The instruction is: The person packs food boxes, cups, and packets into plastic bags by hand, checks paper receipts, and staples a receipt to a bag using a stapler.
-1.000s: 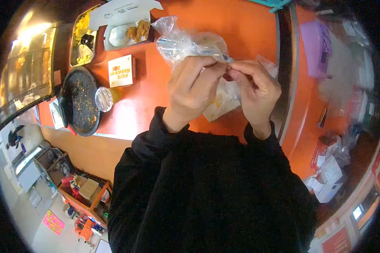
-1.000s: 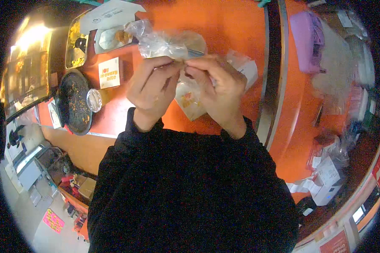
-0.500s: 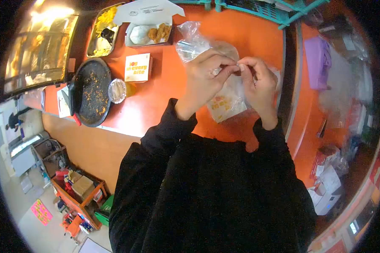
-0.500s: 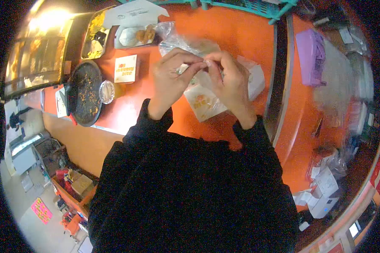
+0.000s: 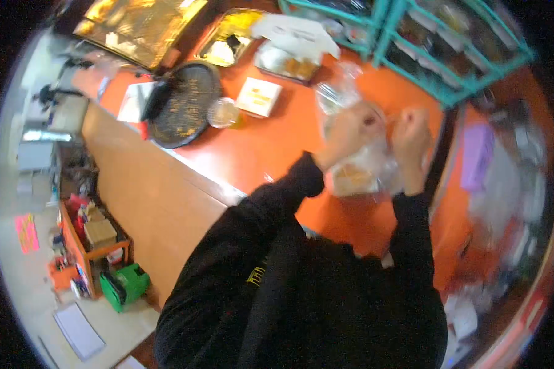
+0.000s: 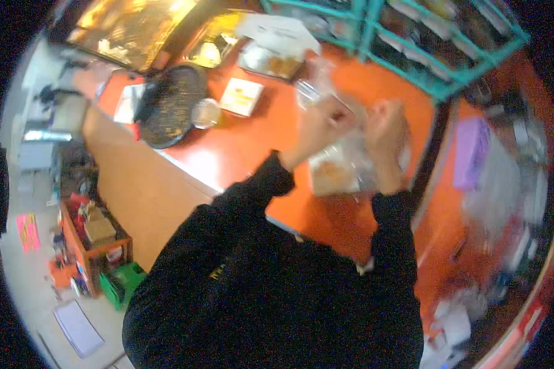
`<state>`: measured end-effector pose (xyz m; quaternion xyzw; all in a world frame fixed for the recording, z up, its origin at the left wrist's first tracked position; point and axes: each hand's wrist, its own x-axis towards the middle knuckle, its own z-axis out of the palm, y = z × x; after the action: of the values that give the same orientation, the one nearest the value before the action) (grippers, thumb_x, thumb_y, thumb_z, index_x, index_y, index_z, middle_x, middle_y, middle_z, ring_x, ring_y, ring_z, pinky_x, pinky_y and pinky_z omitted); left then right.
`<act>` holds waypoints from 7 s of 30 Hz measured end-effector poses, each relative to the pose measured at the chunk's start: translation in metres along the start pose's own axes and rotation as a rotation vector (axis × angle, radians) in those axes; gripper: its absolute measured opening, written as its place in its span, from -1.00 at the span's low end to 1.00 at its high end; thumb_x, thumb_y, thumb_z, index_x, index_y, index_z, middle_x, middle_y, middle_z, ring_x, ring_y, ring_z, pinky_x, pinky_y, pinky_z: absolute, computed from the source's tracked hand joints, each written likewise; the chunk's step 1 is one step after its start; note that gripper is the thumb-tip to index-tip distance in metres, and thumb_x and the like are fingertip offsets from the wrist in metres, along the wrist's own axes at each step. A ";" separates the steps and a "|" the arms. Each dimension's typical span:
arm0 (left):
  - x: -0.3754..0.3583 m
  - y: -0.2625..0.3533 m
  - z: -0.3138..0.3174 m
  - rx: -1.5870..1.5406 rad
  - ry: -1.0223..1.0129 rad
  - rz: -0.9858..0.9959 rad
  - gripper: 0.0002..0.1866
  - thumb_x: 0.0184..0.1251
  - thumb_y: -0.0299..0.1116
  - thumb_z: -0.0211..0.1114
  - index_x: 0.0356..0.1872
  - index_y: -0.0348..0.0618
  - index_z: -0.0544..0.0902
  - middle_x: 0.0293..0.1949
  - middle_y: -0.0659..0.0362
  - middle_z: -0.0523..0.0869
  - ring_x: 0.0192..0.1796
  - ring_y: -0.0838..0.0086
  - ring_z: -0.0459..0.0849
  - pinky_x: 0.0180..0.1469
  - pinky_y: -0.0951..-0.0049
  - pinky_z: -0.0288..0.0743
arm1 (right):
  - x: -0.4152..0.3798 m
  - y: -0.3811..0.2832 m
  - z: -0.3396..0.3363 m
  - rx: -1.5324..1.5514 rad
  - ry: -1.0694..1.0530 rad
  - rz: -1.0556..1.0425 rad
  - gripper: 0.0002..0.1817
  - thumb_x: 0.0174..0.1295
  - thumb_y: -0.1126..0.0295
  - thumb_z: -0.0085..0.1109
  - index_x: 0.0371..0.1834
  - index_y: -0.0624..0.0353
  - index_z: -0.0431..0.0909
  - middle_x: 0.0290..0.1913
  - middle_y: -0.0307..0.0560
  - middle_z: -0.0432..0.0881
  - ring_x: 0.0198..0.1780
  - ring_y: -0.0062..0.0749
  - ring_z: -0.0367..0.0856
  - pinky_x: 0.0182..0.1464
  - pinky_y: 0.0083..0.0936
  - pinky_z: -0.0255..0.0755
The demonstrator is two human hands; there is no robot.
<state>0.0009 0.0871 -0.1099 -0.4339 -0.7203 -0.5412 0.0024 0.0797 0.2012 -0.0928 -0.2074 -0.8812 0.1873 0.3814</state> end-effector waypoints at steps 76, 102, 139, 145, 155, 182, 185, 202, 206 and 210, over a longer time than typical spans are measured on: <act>0.107 -0.011 -0.316 -0.731 -0.267 0.057 -0.19 -0.16 -0.67 0.14 0.27 -0.19 0.09 0.20 0.05 0.21 0.21 0.41 0.25 0.12 0.48 0.27 | 0.070 -0.271 0.086 1.069 -0.061 0.014 -0.14 -0.11 0.66 0.23 0.20 0.28 -0.17 0.15 0.20 0.11 0.04 -0.08 0.42 -0.06 -0.37 0.49; 0.191 -0.062 -0.219 -0.689 -0.388 -0.196 -0.13 -0.17 -0.72 0.09 0.30 -0.23 -0.04 0.30 0.09 0.04 0.31 0.42 0.04 0.25 0.45 -0.04 | 0.124 0.308 0.225 -0.743 -0.415 0.434 -0.65 0.13 0.17 -0.11 -0.31 0.27 0.49 -0.27 0.20 0.49 -0.28 0.02 0.47 -0.23 -0.14 0.32; 0.157 -0.091 -0.312 -0.297 0.048 -0.179 -0.09 -0.22 -0.46 0.26 0.27 -0.29 0.01 0.26 -0.06 0.11 0.25 0.31 0.20 0.23 0.38 0.04 | 0.142 -0.048 0.276 0.018 -0.714 -0.155 -0.83 -0.18 0.32 0.11 -0.67 0.20 0.57 -0.64 0.03 0.54 -0.55 -0.11 0.56 -0.52 -0.23 0.41; 0.172 -0.091 -0.276 -0.348 -0.083 -0.120 -0.11 -0.19 -0.50 0.20 0.28 -0.31 -0.04 0.26 -0.09 0.11 0.23 0.29 0.22 0.22 0.39 0.08 | 0.195 0.058 0.088 -0.794 -0.396 0.430 -0.82 -0.06 0.34 0.06 -0.57 0.21 0.58 -0.50 0.07 0.59 -0.42 -0.10 0.59 -0.41 -0.23 0.47; 0.190 -0.061 -0.234 -0.596 -0.345 -0.142 -0.13 -0.15 -0.65 0.09 0.30 -0.19 -0.07 0.28 0.08 0.09 0.22 0.45 0.24 0.20 0.44 0.14 | 0.188 0.243 0.111 -0.762 -0.044 0.501 -0.44 -0.04 -0.13 0.07 -0.30 0.22 0.54 -0.29 0.13 0.56 -0.23 0.04 0.51 -0.20 -0.15 0.33; 0.171 -0.081 -0.295 -0.830 -0.207 -0.164 -0.17 -0.24 -0.51 -0.05 0.29 -0.24 0.02 0.27 0.03 0.13 0.29 0.39 0.11 0.26 0.53 -0.13 | 0.149 -0.048 0.355 0.307 -0.786 0.009 -0.66 0.07 0.17 -0.04 -0.38 0.27 0.52 -0.44 0.13 0.57 -0.42 -0.14 0.58 -0.37 -0.34 0.41; 0.168 -0.086 -0.305 -0.845 -0.193 -0.168 -0.16 -0.26 -0.52 -0.06 0.29 -0.25 0.02 0.26 0.03 0.14 0.29 0.39 0.12 0.26 0.53 -0.13 | 0.160 -0.067 0.337 0.335 -1.017 0.133 -0.65 0.08 0.17 -0.05 -0.42 0.29 0.52 -0.42 0.16 0.56 -0.41 -0.08 0.57 -0.35 -0.28 0.40; 0.143 -0.058 -0.316 -0.855 0.014 -0.228 -0.17 -0.22 -0.44 0.05 0.24 -0.42 0.02 0.28 -0.07 0.08 0.33 0.29 0.02 0.31 0.44 -0.12 | 0.212 -0.106 0.148 0.186 -0.322 -0.303 -0.89 0.05 0.51 0.05 -0.36 0.26 0.52 -0.48 -0.06 0.58 -0.45 -0.37 0.55 -0.39 -0.52 0.39; 0.144 -0.040 -0.316 -0.678 0.016 -0.234 -0.04 -0.34 -0.27 0.13 0.25 -0.40 -0.01 0.28 -0.07 0.06 0.33 0.29 0.04 0.33 0.36 -0.20 | 0.184 -0.015 0.090 0.231 -0.387 0.234 -0.85 0.04 0.35 0.11 -0.47 0.20 0.58 -0.52 -0.05 0.58 -0.39 -0.24 0.58 -0.31 -0.38 0.41; 0.144 -0.045 -0.312 -0.677 -0.022 -0.195 -0.04 -0.34 -0.28 0.12 0.26 -0.38 -0.01 0.29 -0.07 0.05 0.33 0.29 0.05 0.33 0.37 -0.19 | 0.205 0.047 0.018 -0.236 0.111 0.364 -0.75 0.03 0.23 0.14 -0.48 0.23 0.57 -0.51 -0.03 0.59 -0.46 -0.31 0.59 -0.40 -0.46 0.42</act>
<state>-0.2621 -0.0687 0.0526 -0.3451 -0.5382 -0.7421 -0.2013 -0.0510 0.3414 -0.0055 -0.4160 -0.8227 0.1369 0.3625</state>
